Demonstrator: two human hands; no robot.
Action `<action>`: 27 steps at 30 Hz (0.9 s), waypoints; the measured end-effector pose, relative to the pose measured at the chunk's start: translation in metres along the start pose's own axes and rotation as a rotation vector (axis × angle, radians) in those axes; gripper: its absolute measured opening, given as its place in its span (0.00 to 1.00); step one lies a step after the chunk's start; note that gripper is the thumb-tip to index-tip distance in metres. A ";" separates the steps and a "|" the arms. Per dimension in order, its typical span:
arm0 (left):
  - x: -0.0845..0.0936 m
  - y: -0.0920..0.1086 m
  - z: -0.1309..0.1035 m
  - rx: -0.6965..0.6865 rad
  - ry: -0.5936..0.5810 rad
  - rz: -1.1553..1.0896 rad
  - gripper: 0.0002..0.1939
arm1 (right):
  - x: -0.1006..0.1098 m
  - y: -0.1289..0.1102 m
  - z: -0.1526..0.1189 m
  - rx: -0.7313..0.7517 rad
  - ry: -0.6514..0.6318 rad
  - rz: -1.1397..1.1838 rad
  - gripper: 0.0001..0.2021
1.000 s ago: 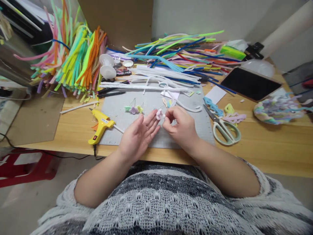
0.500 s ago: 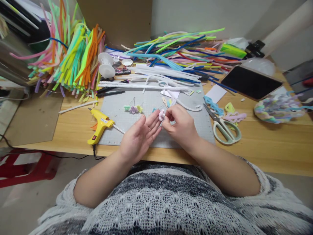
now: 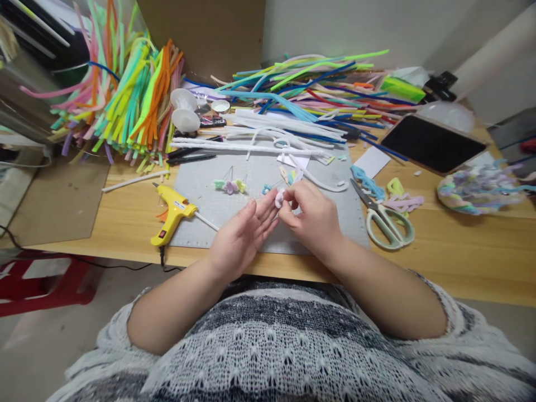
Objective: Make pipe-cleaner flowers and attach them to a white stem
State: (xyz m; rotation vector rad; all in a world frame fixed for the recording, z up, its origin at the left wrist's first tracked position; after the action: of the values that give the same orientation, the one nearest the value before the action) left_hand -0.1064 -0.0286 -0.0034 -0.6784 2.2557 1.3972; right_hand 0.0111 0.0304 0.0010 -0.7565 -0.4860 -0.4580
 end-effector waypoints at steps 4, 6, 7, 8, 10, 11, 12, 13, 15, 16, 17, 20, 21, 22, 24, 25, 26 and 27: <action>0.001 -0.002 0.001 -0.014 -0.003 0.017 0.25 | -0.001 -0.001 0.000 0.028 -0.027 -0.028 0.05; 0.004 -0.001 0.003 -0.015 0.034 -0.004 0.23 | 0.000 -0.002 0.000 0.028 -0.044 -0.021 0.05; 0.006 0.000 0.005 -0.014 0.066 -0.023 0.22 | 0.001 -0.003 0.000 0.016 -0.049 -0.002 0.04; 0.008 0.001 0.007 -0.012 0.103 -0.046 0.22 | 0.001 -0.003 0.000 -0.005 -0.051 0.028 0.04; 0.013 0.003 0.010 0.000 0.176 -0.090 0.19 | 0.002 -0.002 0.000 -0.075 -0.035 0.111 0.03; 0.015 0.004 0.011 0.010 0.201 -0.102 0.17 | 0.003 0.000 0.000 -0.121 -0.023 0.158 0.02; 0.016 0.004 0.012 0.017 0.214 -0.105 0.15 | 0.002 0.001 0.000 -0.167 -0.016 0.207 0.02; 0.017 0.004 0.012 0.020 0.215 -0.100 0.14 | 0.001 0.003 -0.001 -0.210 -0.023 0.254 0.02; 0.017 0.003 0.013 0.008 0.197 -0.074 0.13 | -0.004 0.005 -0.003 -0.277 -0.078 0.350 0.01; 0.017 0.002 0.013 -0.006 0.192 -0.056 0.14 | -0.006 0.005 -0.004 -0.294 -0.113 0.389 0.01; 0.017 0.002 0.014 -0.024 0.194 -0.036 0.14 | -0.008 0.004 -0.004 -0.295 -0.138 0.416 0.01; 0.019 0.000 0.015 -0.089 0.222 0.048 0.16 | -0.008 -0.001 -0.003 -0.232 -0.124 0.431 0.02; 0.019 -0.001 0.015 -0.107 0.223 0.077 0.17 | -0.007 -0.002 -0.002 -0.207 -0.111 0.429 0.03; 0.020 -0.001 0.016 -0.122 0.218 0.102 0.18 | -0.007 -0.003 -0.002 -0.194 -0.104 0.432 0.04; 0.019 -0.002 0.016 -0.145 0.200 0.131 0.19 | -0.007 -0.003 -0.003 -0.211 -0.103 0.451 0.05; 0.019 -0.001 0.016 -0.162 0.194 0.140 0.19 | -0.008 -0.002 -0.003 -0.236 -0.102 0.464 0.06; 0.018 -0.001 0.016 -0.188 0.192 0.150 0.19 | -0.009 0.000 -0.004 -0.264 -0.098 0.482 0.06; 0.018 0.001 0.015 -0.217 0.195 0.164 0.17 | -0.010 0.001 -0.005 -0.293 -0.096 0.504 0.06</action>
State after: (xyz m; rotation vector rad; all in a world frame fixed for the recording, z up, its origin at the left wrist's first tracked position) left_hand -0.1197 -0.0180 -0.0195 -0.7412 2.3755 1.7416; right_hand 0.0050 0.0301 -0.0085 -1.1491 -0.3024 -0.0191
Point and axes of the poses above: each hand's wrist, its own z-axis towards the middle knuckle, its own x-axis out of the back of the hand, y = z × x, the point moved 4 cm from there along z, towards the middle knuckle, and after that the axes turned 12 degrees about y, right-handed, at the moved point
